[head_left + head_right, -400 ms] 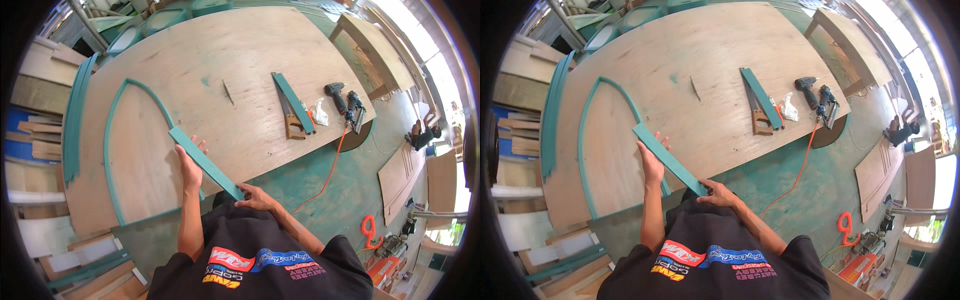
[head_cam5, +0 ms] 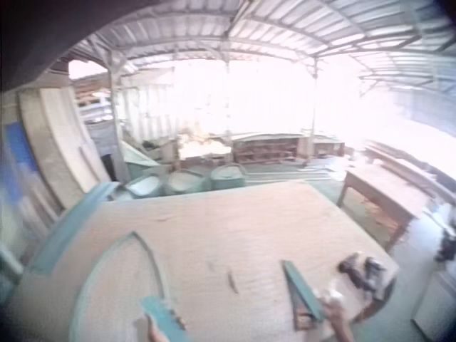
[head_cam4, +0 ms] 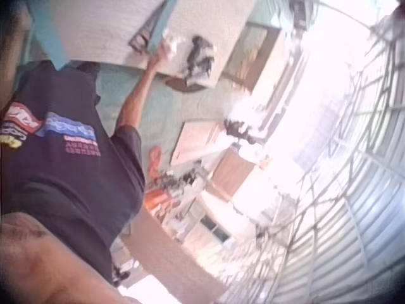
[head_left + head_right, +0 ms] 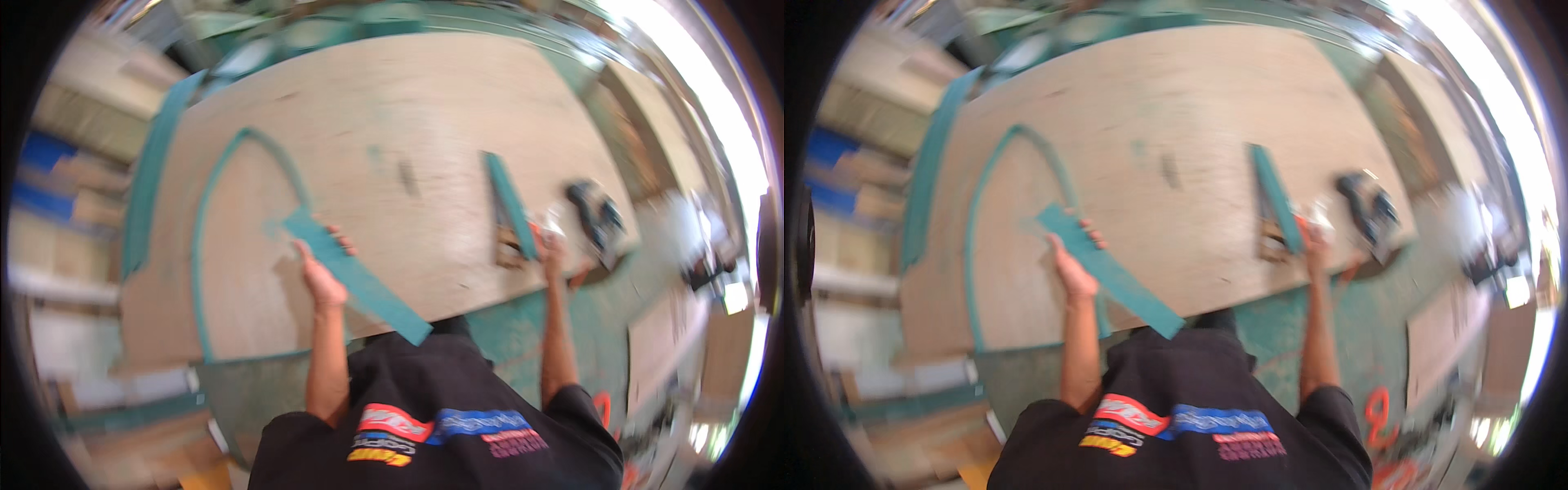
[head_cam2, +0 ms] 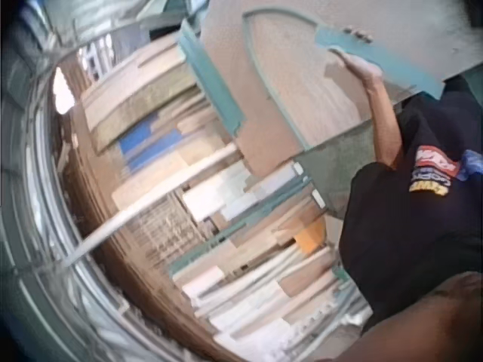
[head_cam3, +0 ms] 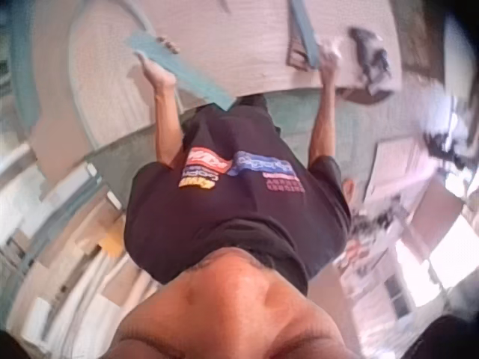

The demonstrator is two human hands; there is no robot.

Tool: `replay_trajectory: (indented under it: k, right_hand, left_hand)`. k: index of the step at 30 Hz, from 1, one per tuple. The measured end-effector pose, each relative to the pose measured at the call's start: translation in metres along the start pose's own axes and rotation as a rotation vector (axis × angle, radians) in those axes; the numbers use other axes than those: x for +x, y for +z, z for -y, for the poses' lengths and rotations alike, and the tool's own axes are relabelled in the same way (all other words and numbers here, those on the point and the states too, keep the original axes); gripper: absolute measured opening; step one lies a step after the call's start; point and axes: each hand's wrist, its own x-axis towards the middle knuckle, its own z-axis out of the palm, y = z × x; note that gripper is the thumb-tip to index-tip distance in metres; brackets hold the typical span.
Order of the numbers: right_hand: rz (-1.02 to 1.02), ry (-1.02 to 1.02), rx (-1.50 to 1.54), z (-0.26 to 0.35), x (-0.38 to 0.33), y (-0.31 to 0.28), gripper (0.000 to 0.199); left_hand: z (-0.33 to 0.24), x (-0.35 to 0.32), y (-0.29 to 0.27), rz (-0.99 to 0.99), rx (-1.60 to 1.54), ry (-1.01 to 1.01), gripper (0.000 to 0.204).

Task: The person assembles a curved wooden frame by using a nail gun to secure a horizontal support piece to a large curved board, then uses a saw to trim the end of a long wooden strip, and finally fits the strip onto the frame and wipes the surface with a cloth.

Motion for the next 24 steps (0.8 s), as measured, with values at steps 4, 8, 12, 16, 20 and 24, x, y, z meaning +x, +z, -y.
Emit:
replay_trajectory:
  k: [4,8,12,16,20,24]
  right_hand:
    - [-0.042,-0.238,-0.626,-0.021,0.131,-0.049,0.048]
    - [0.195,0.395,-0.817,0.003,0.101,0.064,0.085]
    - [0.121,0.131,-1.101,0.026,0.084,0.061,0.081]
    - [0.199,-0.151,-0.845,-0.003,0.137,0.021,0.058]
    - [0.235,-0.138,-0.192,0.007,0.223,-0.007,0.048]
    - [0.496,0.21,0.188,0.149,0.161,0.053,0.048]
  left_hand:
    - [-0.044,-0.028,0.005,0.041,-0.045,0.158,0.066]
    - [-0.083,-0.096,-0.016,-0.012,0.099,0.319,0.068]
    - [-0.062,-0.179,-0.025,-0.049,0.314,0.481,0.074]
    - [-0.042,-0.233,-0.002,-0.077,0.411,0.569,0.078]
    - [-0.026,-0.266,-0.005,-0.1,0.457,0.677,0.077]
    - [-0.023,-0.294,-0.013,-0.47,0.418,0.734,0.068]
